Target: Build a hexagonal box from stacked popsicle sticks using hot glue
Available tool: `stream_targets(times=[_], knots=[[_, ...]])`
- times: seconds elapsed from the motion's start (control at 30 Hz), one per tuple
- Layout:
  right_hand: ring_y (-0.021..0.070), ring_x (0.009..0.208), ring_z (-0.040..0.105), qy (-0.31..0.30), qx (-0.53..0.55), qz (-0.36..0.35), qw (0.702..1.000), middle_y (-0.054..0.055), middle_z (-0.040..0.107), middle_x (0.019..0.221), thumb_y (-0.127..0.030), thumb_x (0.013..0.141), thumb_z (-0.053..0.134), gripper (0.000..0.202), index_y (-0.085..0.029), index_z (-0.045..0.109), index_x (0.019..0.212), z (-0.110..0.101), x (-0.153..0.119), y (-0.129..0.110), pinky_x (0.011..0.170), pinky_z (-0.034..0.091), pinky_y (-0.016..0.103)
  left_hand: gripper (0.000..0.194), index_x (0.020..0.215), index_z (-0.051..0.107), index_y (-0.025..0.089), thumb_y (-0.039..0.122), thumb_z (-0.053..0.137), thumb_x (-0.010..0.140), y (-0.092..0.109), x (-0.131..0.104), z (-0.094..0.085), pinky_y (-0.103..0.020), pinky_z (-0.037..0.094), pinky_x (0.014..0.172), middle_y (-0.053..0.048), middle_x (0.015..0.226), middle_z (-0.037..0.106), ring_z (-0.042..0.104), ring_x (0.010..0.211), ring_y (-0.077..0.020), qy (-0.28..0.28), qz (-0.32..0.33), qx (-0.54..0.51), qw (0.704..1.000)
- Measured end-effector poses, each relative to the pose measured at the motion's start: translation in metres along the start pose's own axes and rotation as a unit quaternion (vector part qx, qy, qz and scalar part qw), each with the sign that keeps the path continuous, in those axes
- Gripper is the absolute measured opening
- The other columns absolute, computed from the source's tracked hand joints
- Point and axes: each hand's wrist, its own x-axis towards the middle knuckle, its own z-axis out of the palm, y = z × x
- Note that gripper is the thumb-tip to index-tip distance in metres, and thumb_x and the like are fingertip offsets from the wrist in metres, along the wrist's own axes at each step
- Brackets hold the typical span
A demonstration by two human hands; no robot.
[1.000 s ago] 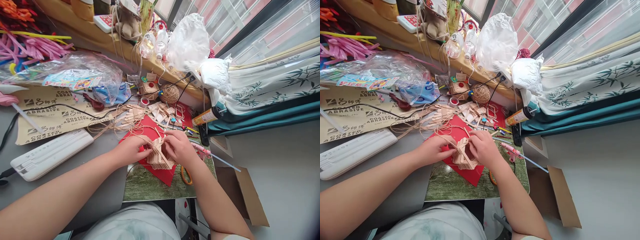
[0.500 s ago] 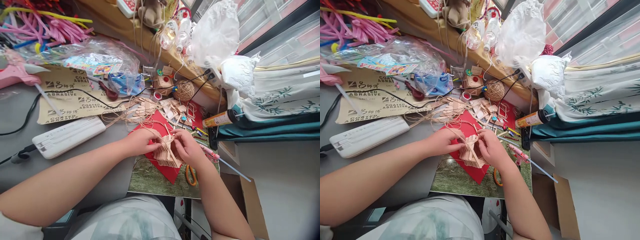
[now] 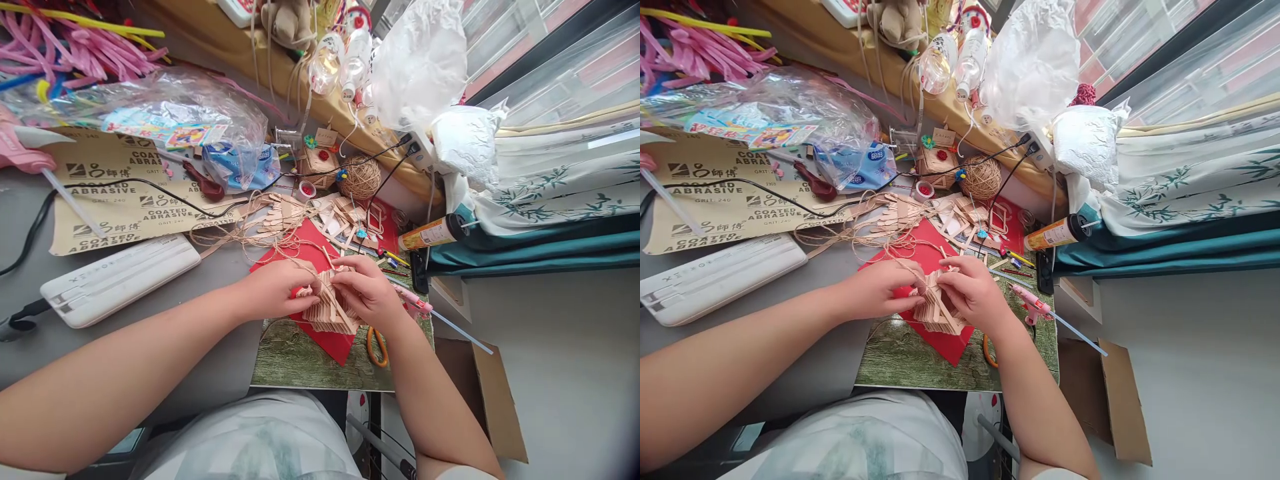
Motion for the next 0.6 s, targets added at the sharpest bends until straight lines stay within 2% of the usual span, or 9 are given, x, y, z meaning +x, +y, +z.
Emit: stream_targets(times=[0.2,0.6], knots=[[0.0280,0.125,0.064,0.010,0.023,0.022,0.999,0.011,0.067,0.134,-0.013,0.102,0.059,0.019,-0.029,0.064,0.112,0.002,0.004,-0.009,0.107,0.053,0.052,0.016,0.104,0.072,0.022,0.035,0.064,0.102,0.004,0.000,0.000,-0.032,0.051,0.093,-0.004,0.105,0.075,0.069,0.101,-0.0196,0.024,-0.007,0.015,1.000],[0.0285,0.129,0.063,0.024,0.073,0.052,0.996,0.011,0.069,0.132,-0.013,0.098,0.057,0.015,-0.027,0.064,0.100,0.002,0.006,-0.016,0.109,0.051,0.054,0.015,0.104,0.072,0.023,0.036,0.064,0.102,0.003,-0.001,0.000,-0.031,0.051,0.092,-0.005,0.106,0.075,0.069,0.102,-0.0187,0.014,0.020,0.007,1.000]])
